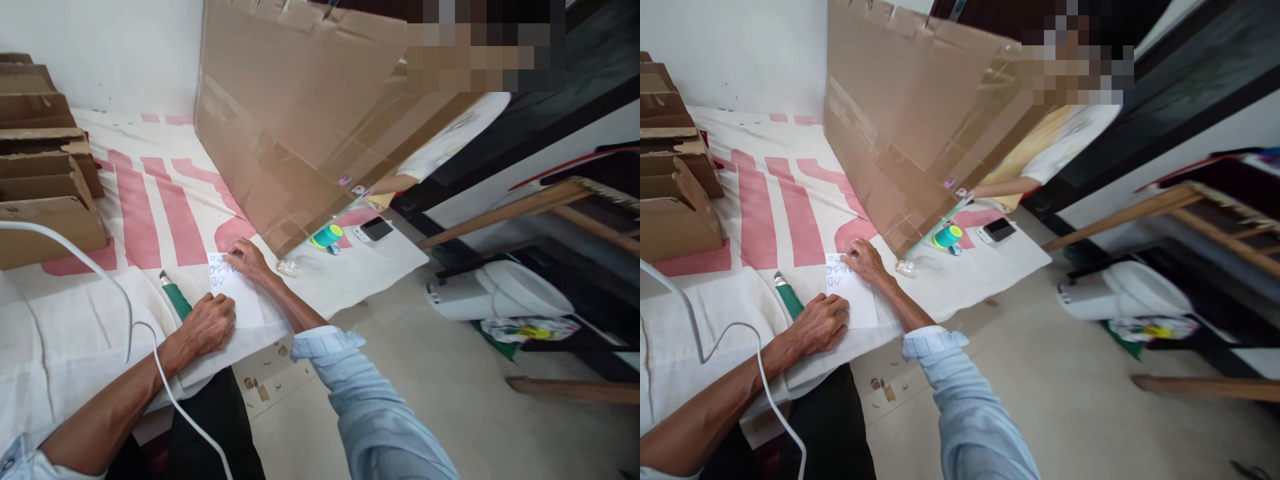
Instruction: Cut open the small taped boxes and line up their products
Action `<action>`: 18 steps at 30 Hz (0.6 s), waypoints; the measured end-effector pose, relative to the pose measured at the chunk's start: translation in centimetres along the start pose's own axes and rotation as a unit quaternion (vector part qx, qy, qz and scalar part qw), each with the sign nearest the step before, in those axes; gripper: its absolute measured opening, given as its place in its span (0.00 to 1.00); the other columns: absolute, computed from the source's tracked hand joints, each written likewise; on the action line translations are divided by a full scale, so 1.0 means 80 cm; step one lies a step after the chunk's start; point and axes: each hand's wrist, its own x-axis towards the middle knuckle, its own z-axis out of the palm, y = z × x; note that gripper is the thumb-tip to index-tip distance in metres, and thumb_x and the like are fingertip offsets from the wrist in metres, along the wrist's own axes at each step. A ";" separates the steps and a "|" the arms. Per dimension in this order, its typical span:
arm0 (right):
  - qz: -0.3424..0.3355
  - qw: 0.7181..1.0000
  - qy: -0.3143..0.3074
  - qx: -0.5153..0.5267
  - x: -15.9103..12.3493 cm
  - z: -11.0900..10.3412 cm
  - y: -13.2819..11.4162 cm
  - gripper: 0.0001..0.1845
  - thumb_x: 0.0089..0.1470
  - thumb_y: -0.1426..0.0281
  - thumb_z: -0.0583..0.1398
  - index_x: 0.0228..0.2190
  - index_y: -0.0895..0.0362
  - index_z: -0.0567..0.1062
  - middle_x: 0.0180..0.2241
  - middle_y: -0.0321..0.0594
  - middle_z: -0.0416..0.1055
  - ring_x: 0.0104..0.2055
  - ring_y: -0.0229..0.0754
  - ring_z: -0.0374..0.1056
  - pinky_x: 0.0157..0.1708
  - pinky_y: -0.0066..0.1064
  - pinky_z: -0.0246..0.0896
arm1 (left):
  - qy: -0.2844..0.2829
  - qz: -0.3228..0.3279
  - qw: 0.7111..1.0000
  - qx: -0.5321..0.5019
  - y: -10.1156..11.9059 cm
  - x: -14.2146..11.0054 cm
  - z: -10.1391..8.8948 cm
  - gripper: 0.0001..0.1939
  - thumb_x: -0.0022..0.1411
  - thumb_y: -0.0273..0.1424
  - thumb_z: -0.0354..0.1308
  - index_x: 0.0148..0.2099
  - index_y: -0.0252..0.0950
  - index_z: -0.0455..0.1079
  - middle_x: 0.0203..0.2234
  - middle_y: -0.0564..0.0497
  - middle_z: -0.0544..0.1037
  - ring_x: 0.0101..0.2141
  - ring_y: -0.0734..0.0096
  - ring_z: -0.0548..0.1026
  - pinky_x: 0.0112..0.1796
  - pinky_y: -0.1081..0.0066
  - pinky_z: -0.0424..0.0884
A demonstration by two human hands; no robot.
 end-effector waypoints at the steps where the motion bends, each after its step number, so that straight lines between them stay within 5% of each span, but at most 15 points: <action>1: 0.005 1.000 -0.003 -0.007 0.001 0.001 0.000 0.10 0.57 0.65 0.67 0.30 0.51 0.71 0.36 0.37 0.73 0.40 0.45 0.68 0.45 0.38 0.63 | -0.001 0.000 1.000 0.001 0.000 0.000 0.000 0.09 0.73 0.30 0.57 0.38 0.35 0.73 0.43 0.41 0.78 0.45 0.55 0.74 0.42 0.56 0.65; 18: -0.016 0.999 -0.009 0.032 -0.003 -0.003 0.003 0.06 0.57 0.66 0.66 0.31 0.51 0.73 0.36 0.38 0.74 0.42 0.46 0.69 0.48 0.39 0.65 | 0.015 -0.002 1.000 -0.009 0.000 0.000 0.002 0.09 0.73 0.29 0.58 0.37 0.35 0.72 0.42 0.42 0.78 0.44 0.55 0.74 0.42 0.55 0.64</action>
